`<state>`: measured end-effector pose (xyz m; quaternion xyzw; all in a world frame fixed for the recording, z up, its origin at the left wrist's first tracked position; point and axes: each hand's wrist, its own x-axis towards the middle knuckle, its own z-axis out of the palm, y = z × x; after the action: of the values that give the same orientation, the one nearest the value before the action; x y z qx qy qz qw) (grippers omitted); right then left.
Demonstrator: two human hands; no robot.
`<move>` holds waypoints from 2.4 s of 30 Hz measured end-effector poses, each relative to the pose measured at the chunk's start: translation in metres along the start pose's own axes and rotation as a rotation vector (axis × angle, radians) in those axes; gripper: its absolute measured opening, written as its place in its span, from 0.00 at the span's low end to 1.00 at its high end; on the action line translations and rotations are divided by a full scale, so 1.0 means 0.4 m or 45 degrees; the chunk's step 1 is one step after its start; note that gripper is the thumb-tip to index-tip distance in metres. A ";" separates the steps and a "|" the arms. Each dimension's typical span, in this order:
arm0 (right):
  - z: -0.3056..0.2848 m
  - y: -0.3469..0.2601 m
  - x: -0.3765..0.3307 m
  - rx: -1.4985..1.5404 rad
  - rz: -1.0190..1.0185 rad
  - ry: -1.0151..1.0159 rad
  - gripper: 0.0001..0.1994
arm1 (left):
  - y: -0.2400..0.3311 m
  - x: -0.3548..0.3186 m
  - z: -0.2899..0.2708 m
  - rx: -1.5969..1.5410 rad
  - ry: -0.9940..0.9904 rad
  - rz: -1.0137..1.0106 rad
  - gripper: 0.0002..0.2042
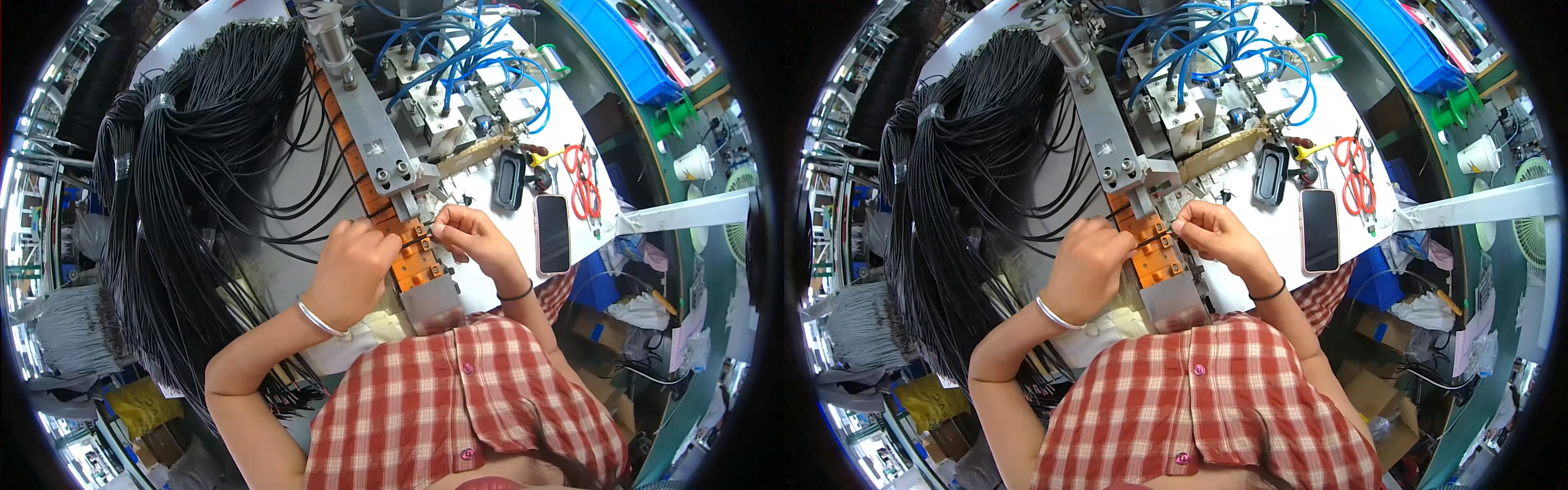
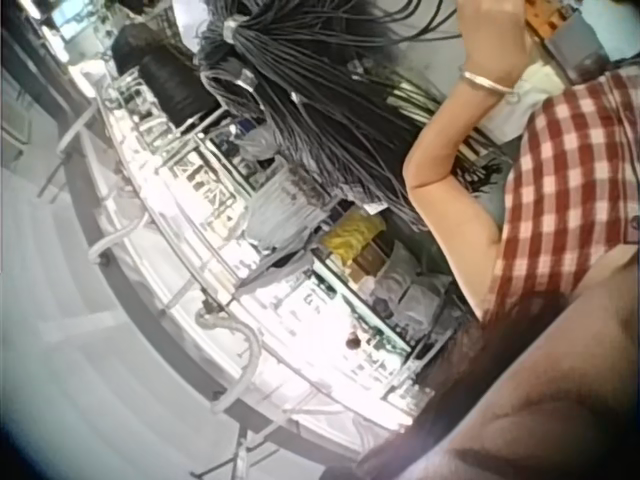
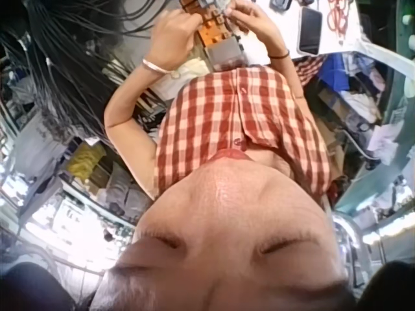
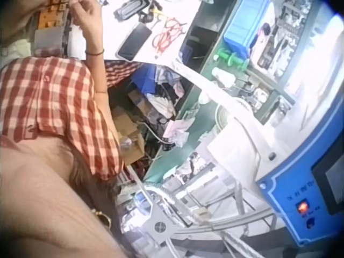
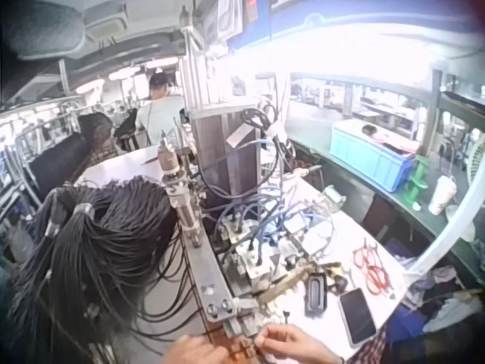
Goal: The person arranges a bundle of cables on a workbench, aligns wire ends into a machine fixture by hand, trims the wires using scissors, and inserts more wire leads into the fixture.
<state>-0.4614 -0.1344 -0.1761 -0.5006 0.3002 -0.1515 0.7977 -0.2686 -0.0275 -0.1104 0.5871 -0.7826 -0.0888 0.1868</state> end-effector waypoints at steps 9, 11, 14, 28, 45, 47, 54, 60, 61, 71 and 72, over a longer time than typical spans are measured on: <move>0.033 -0.007 -0.031 -0.203 -0.098 0.317 0.03 | 0.029 -0.056 -0.068 0.326 -0.441 -0.005 0.01; 0.028 -0.004 -0.046 -0.192 -0.099 0.348 0.03 | 0.026 -0.071 -0.111 0.367 -0.899 -0.179 0.04; 0.009 0.004 -0.065 -0.174 -0.168 0.334 0.05 | -0.106 -0.140 -0.164 1.013 -0.987 -0.528 0.09; 0.033 -0.015 -0.122 -0.215 -0.248 0.299 0.05 | -0.161 -0.221 -0.260 0.723 -0.599 0.507 0.07; 0.219 -0.259 -0.225 -0.042 -1.457 -1.077 0.09 | -0.042 -0.033 -0.196 0.900 -0.322 0.412 0.06; 0.228 -0.244 -0.237 0.042 -1.569 -1.094 0.09 | -0.020 0.001 -0.166 0.625 -0.039 0.401 0.09; 0.034 -0.134 -0.187 0.201 -1.249 0.216 0.06 | -0.001 0.031 -0.054 0.261 0.413 0.410 0.16; 0.025 -0.012 -0.040 0.015 -0.521 0.504 0.05 | 0.013 0.011 -0.039 0.150 0.202 0.141 0.19; 0.041 -0.013 -0.037 0.185 -0.422 0.413 0.05 | 0.011 0.014 -0.040 0.149 0.200 0.137 0.19; 0.059 -0.009 -0.017 0.164 -0.394 0.412 0.06 | 0.017 0.018 -0.036 0.181 0.209 0.118 0.12; 0.063 -0.015 -0.021 0.179 -0.406 0.390 0.06 | 0.018 0.017 -0.037 0.198 0.167 0.082 0.12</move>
<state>-0.4516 -0.1146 -0.1599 -0.4561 0.3234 -0.3705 0.7417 -0.2708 -0.0305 -0.0932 0.5791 -0.7916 0.0167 0.1942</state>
